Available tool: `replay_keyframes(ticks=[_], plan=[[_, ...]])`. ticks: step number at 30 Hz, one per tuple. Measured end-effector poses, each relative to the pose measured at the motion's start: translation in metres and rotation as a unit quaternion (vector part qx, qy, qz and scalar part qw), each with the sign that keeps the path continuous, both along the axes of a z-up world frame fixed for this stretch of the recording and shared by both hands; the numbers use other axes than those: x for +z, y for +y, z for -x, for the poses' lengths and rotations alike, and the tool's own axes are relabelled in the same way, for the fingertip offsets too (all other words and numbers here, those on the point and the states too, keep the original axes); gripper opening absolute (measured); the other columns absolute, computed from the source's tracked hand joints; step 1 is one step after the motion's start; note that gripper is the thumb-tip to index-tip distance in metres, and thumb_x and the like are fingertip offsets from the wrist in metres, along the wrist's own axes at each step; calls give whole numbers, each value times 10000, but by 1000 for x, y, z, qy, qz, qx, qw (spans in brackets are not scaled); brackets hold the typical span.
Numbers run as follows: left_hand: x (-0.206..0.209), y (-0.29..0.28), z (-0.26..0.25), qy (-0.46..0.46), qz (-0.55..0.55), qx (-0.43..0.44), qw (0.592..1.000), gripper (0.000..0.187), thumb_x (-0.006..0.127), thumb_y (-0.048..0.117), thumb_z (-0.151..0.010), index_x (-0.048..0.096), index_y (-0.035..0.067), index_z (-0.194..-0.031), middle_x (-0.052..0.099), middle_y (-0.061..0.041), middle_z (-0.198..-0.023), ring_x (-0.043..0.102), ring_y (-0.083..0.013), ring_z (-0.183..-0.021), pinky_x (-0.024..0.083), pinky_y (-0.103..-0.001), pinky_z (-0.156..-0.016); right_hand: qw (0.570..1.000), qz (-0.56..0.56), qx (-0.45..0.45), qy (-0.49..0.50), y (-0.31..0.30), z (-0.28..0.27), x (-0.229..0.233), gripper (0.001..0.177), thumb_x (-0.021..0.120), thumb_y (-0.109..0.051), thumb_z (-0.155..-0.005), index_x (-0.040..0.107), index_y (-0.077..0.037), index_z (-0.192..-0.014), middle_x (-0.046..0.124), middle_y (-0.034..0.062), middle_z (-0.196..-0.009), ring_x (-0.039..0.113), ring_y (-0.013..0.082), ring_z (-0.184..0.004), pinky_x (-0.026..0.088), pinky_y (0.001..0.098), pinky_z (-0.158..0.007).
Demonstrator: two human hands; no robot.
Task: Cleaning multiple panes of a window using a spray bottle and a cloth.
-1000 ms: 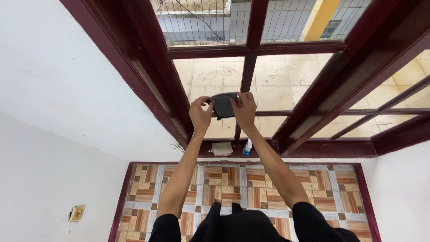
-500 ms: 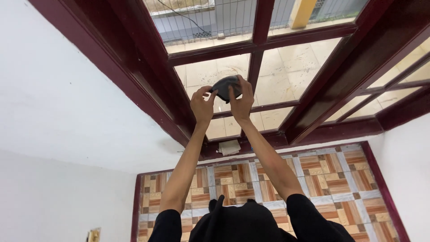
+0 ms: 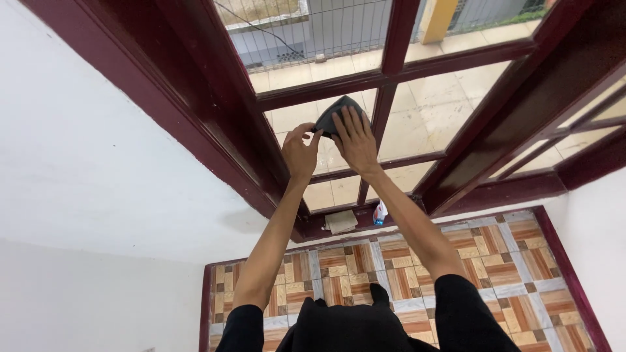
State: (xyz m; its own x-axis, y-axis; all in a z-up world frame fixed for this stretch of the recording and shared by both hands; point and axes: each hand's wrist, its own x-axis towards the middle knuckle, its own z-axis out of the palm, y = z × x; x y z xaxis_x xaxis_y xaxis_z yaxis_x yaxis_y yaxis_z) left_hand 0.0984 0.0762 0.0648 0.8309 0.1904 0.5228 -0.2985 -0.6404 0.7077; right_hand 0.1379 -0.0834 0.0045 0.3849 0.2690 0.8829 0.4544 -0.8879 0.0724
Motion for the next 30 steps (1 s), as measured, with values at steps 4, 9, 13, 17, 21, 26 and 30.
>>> replay_keyframes(ticks=[4, 9, 13, 17, 21, 26, 30], plan=[[-3, 3, 4, -96, -15, 18, 995, 282, 832, 176, -842, 709, 139, -1093, 740, -41, -1025, 664, -212, -874, 566, -377, -770, 999, 47, -5, -17, -15, -9, -5, 557, 657, -275, -994, 536, -112, -1513, 499, 136, -1552, 450, 297, -1442, 296, 469, -1233], [1, 22, 7, -259, -189, 133, 938, 440, 571, 153, -1015, 525, 109, -1450, 379, -191, -1539, 432, -337, -1395, 405, -452, -1120, 996, 83, -4, -29, -8, -16, -11, 651, 604, -500, -1000, 533, -91, -1502, 523, 204, -1499, 468, 355, -1415, 319, 488, -1209], [10, 38, 9, -242, -267, 133, 923, 479, 465, 86, -1049, 446, 51, -1526, 287, -240, -1621, 308, -399, -1499, 300, -488, -1189, 993, 106, 9, -43, 10, -24, -15, 641, 581, -499, -1011, 516, -107, -1513, 538, 188, -1481, 468, 349, -1417, 307, 461, -1215], [10, 42, 9, -183, -345, 138, 910, 555, 488, 46, -1035, 380, 63, -1580, 228, -229, -1659, 193, -393, -1543, 231, -502, -1230, 981, 176, 15, -83, 7, -35, -15, 643, 613, -506, -967, 504, -201, -1523, 509, 70, -1535, 440, 239, -1453, 272, 391, -1252], [-15, 41, 3, -129, -270, 113, 948, 614, 497, 52, -1021, 299, 23, -1601, 158, -259, -1669, 137, -399, -1557, 183, -479, -1263, 977, 185, 0, -107, -20, -36, -6, 579, 564, -450, -1003, 514, -192, -1519, 527, 23, -1522, 478, 194, -1420, 306, 378, -1244], [-46, 39, 9, -83, -236, 114, 961, 719, 530, 45, -1002, 156, -68, -1606, 53, -295, -1672, 70, -411, -1563, 133, -469, -1281, 982, 165, -13, -91, -55, -28, -6, 605, 562, -507, -1001, 548, -144, -1485, 566, 58, -1479, 520, 210, -1384, 356, 385, -1228], [-57, 37, 14, -55, -214, 94, 971, 765, 554, 34, -980, 120, -91, -1598, 25, -308, -1669, 39, -423, -1562, 102, -478, -1286, 986, 150, -28, -68, -60, -18, -7, 703, 591, -576, -975, 553, -77, -1468, 564, 117, -1479, 513, 254, -1395, 348, 394, -1235]])
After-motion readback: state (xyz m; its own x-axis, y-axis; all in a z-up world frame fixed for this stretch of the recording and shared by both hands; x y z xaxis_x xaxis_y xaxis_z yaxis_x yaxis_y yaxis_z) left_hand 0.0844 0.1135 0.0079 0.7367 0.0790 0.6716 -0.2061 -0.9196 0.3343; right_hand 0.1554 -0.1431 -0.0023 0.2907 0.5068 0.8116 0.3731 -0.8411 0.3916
